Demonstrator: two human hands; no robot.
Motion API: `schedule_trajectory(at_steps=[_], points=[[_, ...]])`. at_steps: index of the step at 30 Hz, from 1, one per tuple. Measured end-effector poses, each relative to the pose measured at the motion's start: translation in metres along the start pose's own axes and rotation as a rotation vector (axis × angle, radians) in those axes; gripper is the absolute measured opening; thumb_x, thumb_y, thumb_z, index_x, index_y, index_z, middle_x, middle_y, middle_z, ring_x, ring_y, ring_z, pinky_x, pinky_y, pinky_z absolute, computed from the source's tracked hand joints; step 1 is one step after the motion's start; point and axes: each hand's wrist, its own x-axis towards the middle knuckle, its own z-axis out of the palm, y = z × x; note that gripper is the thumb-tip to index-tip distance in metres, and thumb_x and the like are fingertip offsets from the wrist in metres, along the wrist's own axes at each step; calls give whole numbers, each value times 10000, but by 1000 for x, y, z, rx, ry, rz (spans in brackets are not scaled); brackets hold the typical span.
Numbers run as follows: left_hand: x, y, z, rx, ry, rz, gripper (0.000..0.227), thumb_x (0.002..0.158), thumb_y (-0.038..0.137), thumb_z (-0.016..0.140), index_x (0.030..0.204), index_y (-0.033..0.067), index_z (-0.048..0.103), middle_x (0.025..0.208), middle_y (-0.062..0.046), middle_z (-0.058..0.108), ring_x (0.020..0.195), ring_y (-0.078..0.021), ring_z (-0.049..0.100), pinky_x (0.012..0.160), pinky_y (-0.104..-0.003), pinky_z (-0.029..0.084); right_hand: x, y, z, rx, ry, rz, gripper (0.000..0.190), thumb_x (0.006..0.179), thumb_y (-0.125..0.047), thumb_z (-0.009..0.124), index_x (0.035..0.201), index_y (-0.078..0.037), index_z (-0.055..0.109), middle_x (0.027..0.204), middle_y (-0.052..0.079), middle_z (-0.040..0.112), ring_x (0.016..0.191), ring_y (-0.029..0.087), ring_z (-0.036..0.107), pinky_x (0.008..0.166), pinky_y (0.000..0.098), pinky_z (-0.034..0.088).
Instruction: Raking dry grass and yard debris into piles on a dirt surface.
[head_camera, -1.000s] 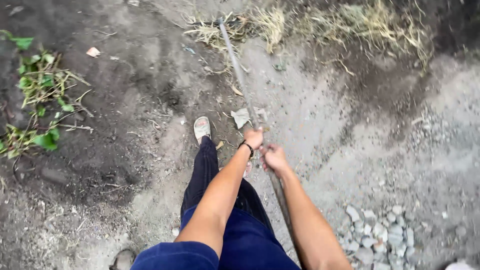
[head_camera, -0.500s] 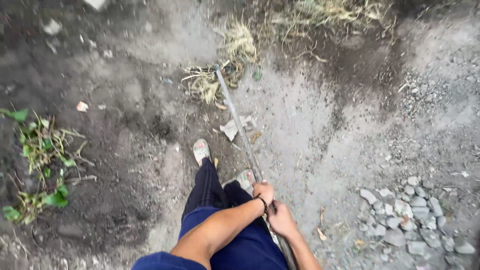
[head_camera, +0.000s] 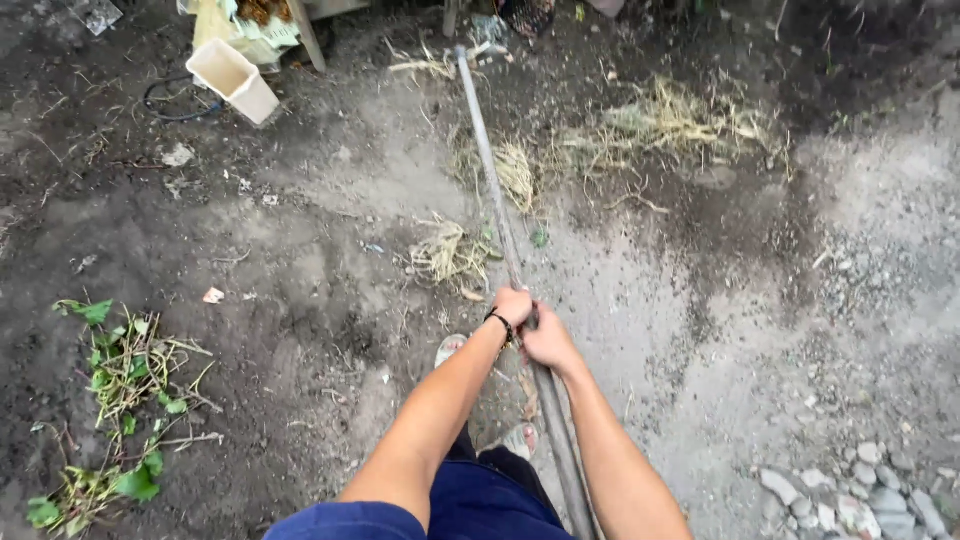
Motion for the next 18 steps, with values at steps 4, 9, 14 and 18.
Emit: schedule_trajectory(at_steps=[4,9,14,18], points=[[33,-20,-17,-35,-42,-21,532,940,353,550,1387,65,537,1367,-152,623,1346,-293,527,1130,-458,425,32,-16,26,-136,-70,124,289,927,-109,473,1162,13,588,754,205,706,505,288,718,448,392,618],[-8,-33,-19,52,-141,-140,521,936,318,515,1343,4,596,1316,-179,650,1311,-315,560,1096,-442,461,50,9,9,-277,-232,286,410,794,-181,642,1135,31,721,926,288,728,734,359,751,654,449,651],[-85,-10,-12,-59,-222,-166,446,880,202,590,1220,-80,655,1190,-238,690,1178,-384,634,981,-457,542,44,20,-13,-87,60,488,460,831,-240,602,1150,88,649,837,300,703,711,394,745,643,527,628],[-169,39,-29,-67,-305,-82,530,930,289,486,1292,-83,596,1354,-255,602,1322,-358,533,1124,-483,443,65,29,-19,87,155,430,413,935,-300,570,1136,56,624,828,215,640,666,308,676,542,432,593]])
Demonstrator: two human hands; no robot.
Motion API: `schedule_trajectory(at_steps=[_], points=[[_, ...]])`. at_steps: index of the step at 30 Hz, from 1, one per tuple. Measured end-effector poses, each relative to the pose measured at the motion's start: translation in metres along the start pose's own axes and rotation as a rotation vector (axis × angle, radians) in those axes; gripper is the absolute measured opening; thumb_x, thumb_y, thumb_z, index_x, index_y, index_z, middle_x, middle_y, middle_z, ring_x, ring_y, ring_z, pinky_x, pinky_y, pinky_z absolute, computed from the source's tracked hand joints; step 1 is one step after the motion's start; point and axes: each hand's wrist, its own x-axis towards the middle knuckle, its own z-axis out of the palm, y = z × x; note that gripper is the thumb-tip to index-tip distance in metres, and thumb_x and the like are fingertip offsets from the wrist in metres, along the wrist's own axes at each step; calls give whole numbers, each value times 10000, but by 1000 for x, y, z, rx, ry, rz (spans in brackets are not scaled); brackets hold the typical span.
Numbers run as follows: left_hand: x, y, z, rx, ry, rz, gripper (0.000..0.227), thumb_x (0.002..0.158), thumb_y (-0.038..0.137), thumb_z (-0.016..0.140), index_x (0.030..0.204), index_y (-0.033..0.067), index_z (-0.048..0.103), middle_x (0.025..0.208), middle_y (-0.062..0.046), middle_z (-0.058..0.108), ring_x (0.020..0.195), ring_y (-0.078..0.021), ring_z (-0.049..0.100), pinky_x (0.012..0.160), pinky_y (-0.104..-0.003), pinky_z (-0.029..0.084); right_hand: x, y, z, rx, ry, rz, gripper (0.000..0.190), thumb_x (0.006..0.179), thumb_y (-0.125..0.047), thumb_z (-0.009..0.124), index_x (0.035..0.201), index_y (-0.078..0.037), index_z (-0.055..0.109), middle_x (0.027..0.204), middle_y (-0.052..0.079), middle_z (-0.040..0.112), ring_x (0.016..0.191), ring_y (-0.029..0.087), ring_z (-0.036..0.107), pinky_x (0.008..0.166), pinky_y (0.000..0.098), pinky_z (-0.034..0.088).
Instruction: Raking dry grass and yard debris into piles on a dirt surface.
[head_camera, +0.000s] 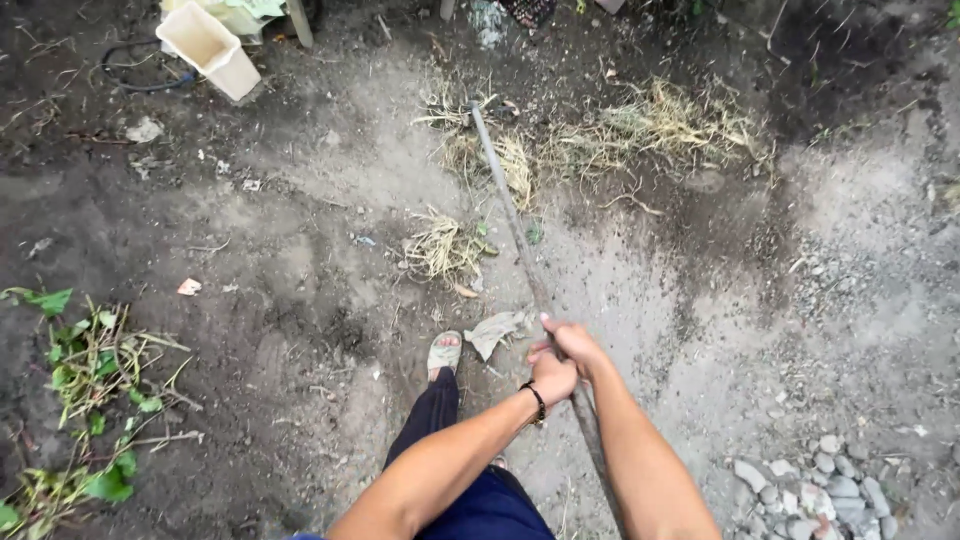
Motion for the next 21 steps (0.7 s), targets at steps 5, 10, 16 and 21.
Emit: schedule_trajectory(at_steps=[5,10,16,21], points=[[59,-98,19,-187,-98,14,365,855,243,616,1071,-50,630,919,-248,665,608,-303,697,543,-378,595,6,95,20,167,-126,0,367,1008,-291,489,841,3,631,586,98,528,485,184,539,443,291,493],[71,-151,16,-18,153,-27,431,921,396,595,897,-10,736,732,-165,751,592,-237,745,462,-333,599,-91,177,38,312,-115,97,339,981,-327,555,887,-13,644,590,84,549,377,154,497,326,312,449],[69,-287,111,-105,140,-290,767,886,587,635,1349,-21,562,1327,-219,626,1190,-338,639,842,-497,618,-208,313,60,408,-117,209,349,991,-354,592,931,-13,635,597,76,547,359,155,498,336,306,452],[-9,-307,145,276,43,-296,782,948,685,309,613,139,758,911,-79,775,1101,-276,682,986,-382,532,-268,375,51,288,-112,153,482,1014,-328,566,643,-23,598,407,86,509,276,188,475,297,303,381]])
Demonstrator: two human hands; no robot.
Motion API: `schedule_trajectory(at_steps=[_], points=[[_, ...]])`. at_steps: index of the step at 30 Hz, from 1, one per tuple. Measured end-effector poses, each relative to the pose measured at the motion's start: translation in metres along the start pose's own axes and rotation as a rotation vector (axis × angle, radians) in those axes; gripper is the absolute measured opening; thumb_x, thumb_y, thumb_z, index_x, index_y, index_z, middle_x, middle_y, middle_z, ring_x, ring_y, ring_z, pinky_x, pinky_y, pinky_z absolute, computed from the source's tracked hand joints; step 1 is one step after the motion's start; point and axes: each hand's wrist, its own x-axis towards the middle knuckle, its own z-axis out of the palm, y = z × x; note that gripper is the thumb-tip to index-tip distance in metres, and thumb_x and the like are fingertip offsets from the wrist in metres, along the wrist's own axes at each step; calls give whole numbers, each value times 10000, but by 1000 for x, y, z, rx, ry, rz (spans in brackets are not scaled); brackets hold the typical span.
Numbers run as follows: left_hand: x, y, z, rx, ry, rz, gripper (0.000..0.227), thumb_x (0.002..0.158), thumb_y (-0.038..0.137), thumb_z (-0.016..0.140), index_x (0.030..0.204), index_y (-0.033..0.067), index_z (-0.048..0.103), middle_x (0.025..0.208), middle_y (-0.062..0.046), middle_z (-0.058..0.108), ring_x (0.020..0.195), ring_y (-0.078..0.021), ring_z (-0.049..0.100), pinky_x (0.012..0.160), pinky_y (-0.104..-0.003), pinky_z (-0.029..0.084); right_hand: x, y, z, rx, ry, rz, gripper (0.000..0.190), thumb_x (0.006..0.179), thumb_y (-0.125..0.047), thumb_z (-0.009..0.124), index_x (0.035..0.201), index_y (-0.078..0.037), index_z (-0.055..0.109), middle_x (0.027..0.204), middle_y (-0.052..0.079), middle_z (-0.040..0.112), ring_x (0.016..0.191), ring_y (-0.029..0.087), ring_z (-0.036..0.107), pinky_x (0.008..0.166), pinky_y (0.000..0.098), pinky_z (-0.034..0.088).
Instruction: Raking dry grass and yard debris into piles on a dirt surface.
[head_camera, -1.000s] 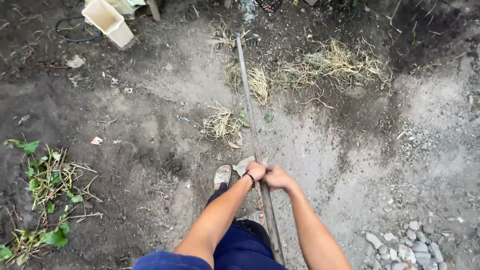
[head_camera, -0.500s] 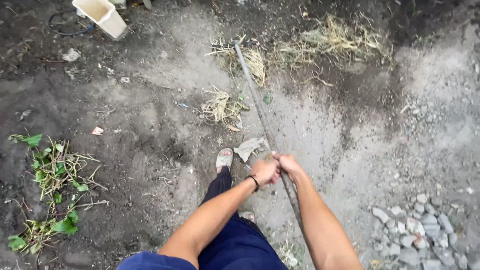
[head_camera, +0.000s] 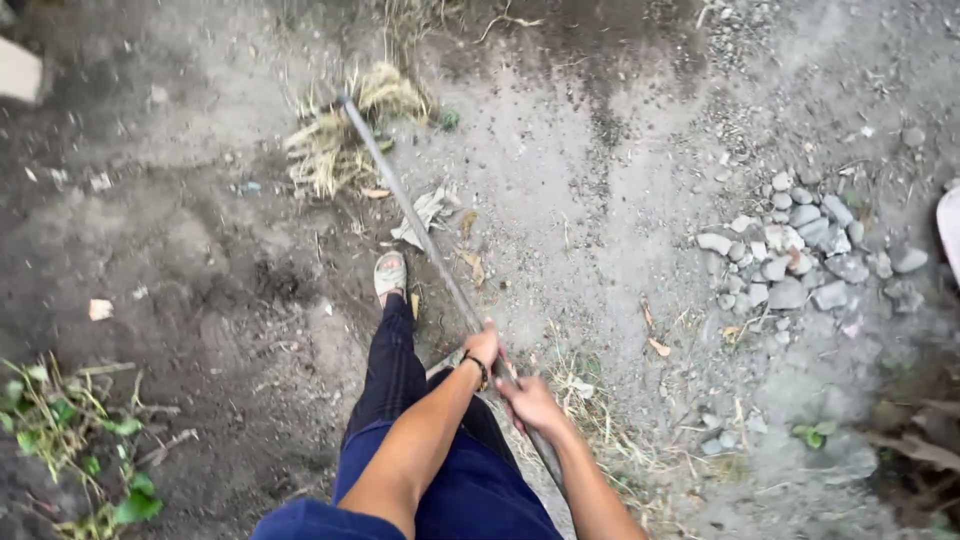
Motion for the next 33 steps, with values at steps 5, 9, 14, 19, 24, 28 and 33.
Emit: schedule_trajectory(at_steps=[5,9,14,19,24,28,33], points=[[16,-24,14,-249,-53,-67,611,1002,479,486,698,-22,661,517,-139,612,456,-267,637,481,-368,514,-39,-6,8,34,-6,51,322,1041,-255,585,812,-43,507,591,85,582,355,162,514,293,300,414],[44,4,3,-177,-5,25,668,1033,438,444,545,32,653,461,-115,607,405,-241,608,441,-336,509,-39,-52,1,11,-54,34,269,1071,-259,561,897,-54,558,617,33,562,387,116,479,331,244,399],[53,124,-40,-327,-31,107,227,897,83,449,833,-23,638,594,-147,615,543,-283,645,500,-404,527,15,-127,-20,-12,-6,-149,398,1039,-294,558,745,-25,550,478,82,516,338,178,510,324,309,444],[125,246,-92,-318,63,344,340,877,244,541,880,-56,702,699,-197,705,750,-356,739,717,-518,592,97,-253,-25,22,86,-316,501,994,-325,575,621,8,596,373,146,499,278,222,508,287,340,434],[129,358,-163,-228,74,380,518,963,387,554,1314,7,563,1040,-100,745,1061,-284,697,790,-507,644,190,-372,-32,207,48,-259,429,1014,-358,531,1009,63,611,696,214,647,510,286,691,451,440,615],[123,377,-177,-291,56,332,476,882,369,659,1260,81,651,1286,-130,654,1294,-337,557,1038,-496,521,166,-430,-45,14,-7,-179,383,1011,-284,534,933,74,644,646,182,625,494,278,665,445,404,595],[177,330,-155,-75,15,241,563,944,382,592,1326,-30,613,1367,-211,617,1351,-345,521,1143,-494,424,165,-423,-63,-524,-102,-58,386,861,-266,708,988,98,681,793,230,666,701,306,695,628,412,580]])
